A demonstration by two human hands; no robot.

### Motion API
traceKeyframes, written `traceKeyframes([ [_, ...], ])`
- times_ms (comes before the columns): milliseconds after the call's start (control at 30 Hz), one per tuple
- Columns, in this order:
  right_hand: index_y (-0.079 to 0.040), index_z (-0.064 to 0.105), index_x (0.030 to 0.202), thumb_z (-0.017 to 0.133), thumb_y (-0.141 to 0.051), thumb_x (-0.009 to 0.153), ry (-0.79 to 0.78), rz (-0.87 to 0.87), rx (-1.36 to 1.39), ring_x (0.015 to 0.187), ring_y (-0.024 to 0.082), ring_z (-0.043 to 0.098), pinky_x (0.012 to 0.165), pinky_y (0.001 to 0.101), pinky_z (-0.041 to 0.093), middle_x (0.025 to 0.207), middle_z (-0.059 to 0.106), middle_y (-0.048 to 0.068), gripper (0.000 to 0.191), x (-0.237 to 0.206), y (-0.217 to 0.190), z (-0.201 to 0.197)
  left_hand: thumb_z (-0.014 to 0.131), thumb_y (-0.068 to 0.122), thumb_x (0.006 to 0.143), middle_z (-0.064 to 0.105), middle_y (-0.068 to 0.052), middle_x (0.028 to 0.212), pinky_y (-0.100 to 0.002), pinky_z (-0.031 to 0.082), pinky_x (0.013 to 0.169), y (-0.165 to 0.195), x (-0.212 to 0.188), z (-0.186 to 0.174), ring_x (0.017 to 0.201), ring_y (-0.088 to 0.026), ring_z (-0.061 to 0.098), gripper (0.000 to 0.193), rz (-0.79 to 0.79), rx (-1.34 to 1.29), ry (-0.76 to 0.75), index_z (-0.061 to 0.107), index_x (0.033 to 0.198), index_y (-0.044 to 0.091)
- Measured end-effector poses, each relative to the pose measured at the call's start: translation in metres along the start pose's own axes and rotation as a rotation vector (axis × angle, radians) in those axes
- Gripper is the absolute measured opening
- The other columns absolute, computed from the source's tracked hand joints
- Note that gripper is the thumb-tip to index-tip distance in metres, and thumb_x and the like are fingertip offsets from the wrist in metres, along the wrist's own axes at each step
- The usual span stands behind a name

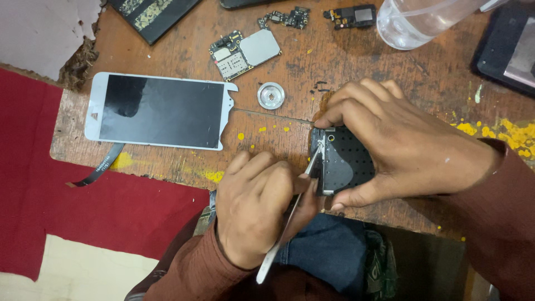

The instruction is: The person uses tweezers to remove small components from a disassembled smartphone chassis. The hands work on the internal frame while other phone parts and tools are scattered on the table.

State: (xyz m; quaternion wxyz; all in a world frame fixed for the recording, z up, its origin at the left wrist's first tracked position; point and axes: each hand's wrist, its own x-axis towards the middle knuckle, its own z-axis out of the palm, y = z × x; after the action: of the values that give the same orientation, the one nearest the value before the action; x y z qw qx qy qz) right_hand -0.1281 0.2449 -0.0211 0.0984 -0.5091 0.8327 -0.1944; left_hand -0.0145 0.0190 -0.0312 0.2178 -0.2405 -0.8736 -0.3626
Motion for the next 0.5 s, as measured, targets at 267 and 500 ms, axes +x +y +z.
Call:
traceKeyframes([
  [267,0.006,0.058,0.118,0.079,-0.077,0.051,-0.004,0.019,0.043,0.115,0.033,0.048,0.093,0.0468,0.035,0.112,0.056,0.016,0.108,0.0033,-0.0065,-0.0072,0.082,0.006,0.084,0.062,-0.002,0.084,-0.037,0.04,0.071,-0.0009,-0.0013,-0.0044,0.075,-0.02,0.059,0.024,0.048,-0.016,0.012,0.058,0.09,0.009],
  [500,0.004,0.059,0.118,0.079,-0.08,0.051,0.005,0.013,0.044,0.117,0.033,0.048,0.093,0.0466,0.035,0.113,0.056,0.015,0.109,0.0042,-0.0059,-0.0061,0.084,0.006,0.082,0.058,-0.001,0.075,-0.037,0.036,0.067,0.0018,0.0001,-0.0022,0.069,-0.02,0.055,0.026,-0.001,0.004,-0.01,0.058,0.085,0.009],
])
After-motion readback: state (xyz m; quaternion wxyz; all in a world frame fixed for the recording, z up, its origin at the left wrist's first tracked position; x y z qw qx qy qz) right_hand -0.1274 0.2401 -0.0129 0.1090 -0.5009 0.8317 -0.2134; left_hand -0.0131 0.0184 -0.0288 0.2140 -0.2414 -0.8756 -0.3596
